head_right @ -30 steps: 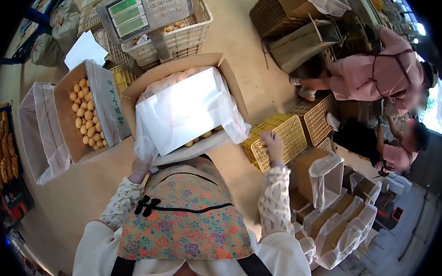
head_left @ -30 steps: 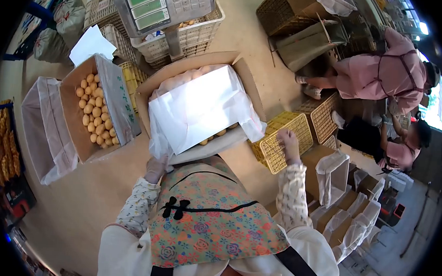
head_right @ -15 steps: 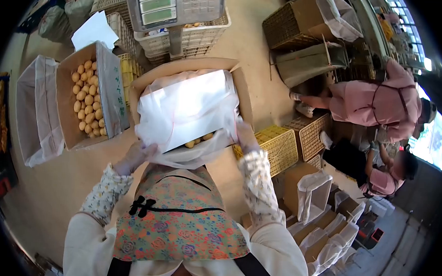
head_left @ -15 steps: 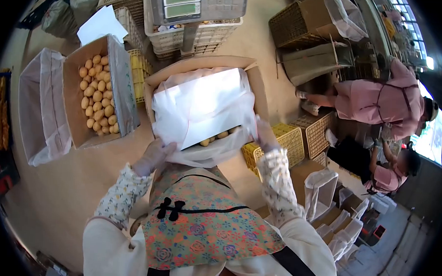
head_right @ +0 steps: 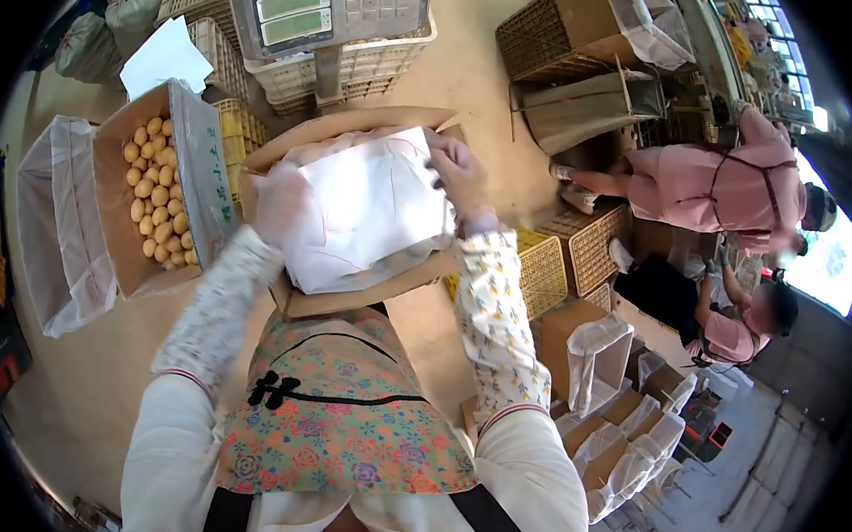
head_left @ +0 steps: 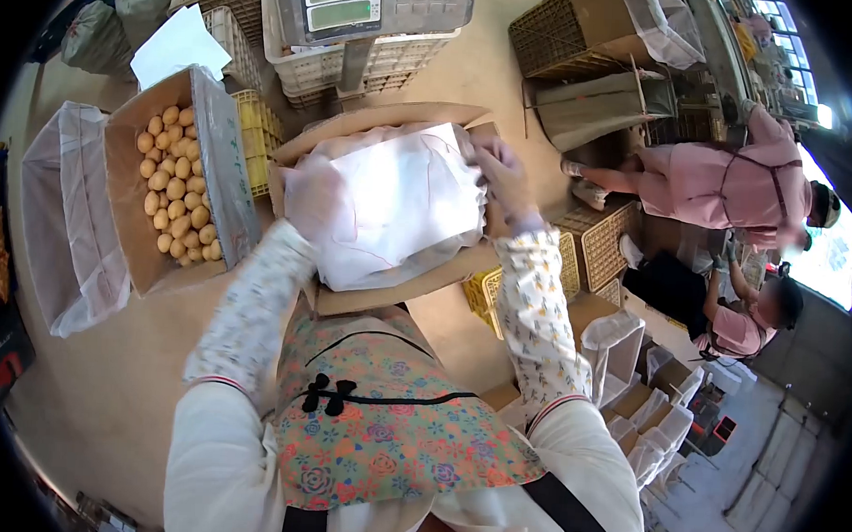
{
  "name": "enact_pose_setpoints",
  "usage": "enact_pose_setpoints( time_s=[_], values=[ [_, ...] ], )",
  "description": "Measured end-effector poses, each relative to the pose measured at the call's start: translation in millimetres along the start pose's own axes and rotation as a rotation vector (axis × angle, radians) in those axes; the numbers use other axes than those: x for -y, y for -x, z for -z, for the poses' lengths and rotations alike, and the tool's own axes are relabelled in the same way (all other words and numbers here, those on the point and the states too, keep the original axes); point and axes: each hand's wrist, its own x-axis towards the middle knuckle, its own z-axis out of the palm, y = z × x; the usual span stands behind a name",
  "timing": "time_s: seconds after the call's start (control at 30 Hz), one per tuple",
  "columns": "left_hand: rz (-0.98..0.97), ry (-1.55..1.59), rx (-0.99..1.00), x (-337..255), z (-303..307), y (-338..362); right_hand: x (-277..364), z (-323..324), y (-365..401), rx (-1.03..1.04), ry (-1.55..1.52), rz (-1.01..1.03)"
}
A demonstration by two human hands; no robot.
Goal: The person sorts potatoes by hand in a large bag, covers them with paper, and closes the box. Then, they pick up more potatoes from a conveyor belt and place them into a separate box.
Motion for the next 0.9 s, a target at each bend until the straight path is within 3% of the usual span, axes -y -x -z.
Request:
enact_pose_setpoints(
  time_s=[0.03,0.07,0.1,0.13,0.17,0.2,0.23,0.27,0.33,0.37,0.47,0.5,0.53,0.57,0.63,0.73,0.83,0.87,0.9],
  values=[
    [0.359,0.492,0.007,37.1,36.4,-19.3,-5.2,-1.1,10.7,0.009,0.107,-0.029],
    [0.683,0.812,-0.107,74.3,73.6,-38.9,-10.0,-3.2,26.2,0.015,0.21,-0.057],
    [0.608,0.779,-0.212,95.9,73.6,-42.5,-15.9,-4.7,36.2,0.017,0.308,-0.082],
    [0.512,0.785,-0.173,95.7,101.5,-46.3,-34.2,-17.5,36.8,0.098,0.443,-0.075],
    [0.416,0.787,-0.131,80.4,137.4,-41.5,-52.7,-33.8,33.1,0.195,0.438,0.006],
    [0.32,0.792,-0.091,65.1,173.4,-36.8,-66.0,-49.2,20.1,0.375,0.399,-0.15],
    [0.193,0.752,-0.041,39.9,181.0,-24.3,-86.6,-62.2,-3.5,0.435,0.444,-0.119],
    [0.064,0.682,0.029,9.1,164.6,-6.4,-101.6,-73.1,-30.2,0.326,0.36,-0.196],
    [-0.12,0.456,0.163,-43.0,97.0,23.9,-115.4,-75.6,-79.8,0.024,0.365,-0.156],
    [-0.174,0.352,0.22,-54.9,61.0,33.3,-107.0,-69.3,-93.2,-0.076,0.398,-0.038],
    [-0.058,0.262,0.36,-46.6,-21.7,33.4,-15.3,-32.0,-66.5,0.021,0.198,0.027],
    [-0.013,0.313,0.226,-20.6,-7.3,6.4,2.6,-16.8,-49.0,-0.001,0.095,0.012],
    [0.0,0.315,0.216,5.1,0.5,-18.1,9.2,-0.3,-34.5,-0.034,0.07,0.029],
    [0.393,0.58,0.313,24.7,88.2,-56.9,2.2,15.9,-21.1,-0.049,-0.146,0.05],
    [0.366,0.628,-0.031,64.8,76.4,-58.7,3.9,45.8,12.4,-0.192,-0.016,0.038],
    [0.344,0.614,-0.351,58.7,125.5,-28.3,-49.0,82.7,43.1,-0.426,0.197,-0.07],
    [0.665,0.787,-0.221,28.1,113.3,49.1,-83.1,87.8,56.3,-0.535,0.876,-0.157],
    [0.785,0.733,-0.034,10.7,100.0,80.0,-84.9,82.6,56.6,-0.564,1.06,-0.169],
    [0.907,0.677,0.156,-0.7,93.6,100.3,-86.0,78.9,51.7,-0.456,1.054,-0.255]
  ],
)
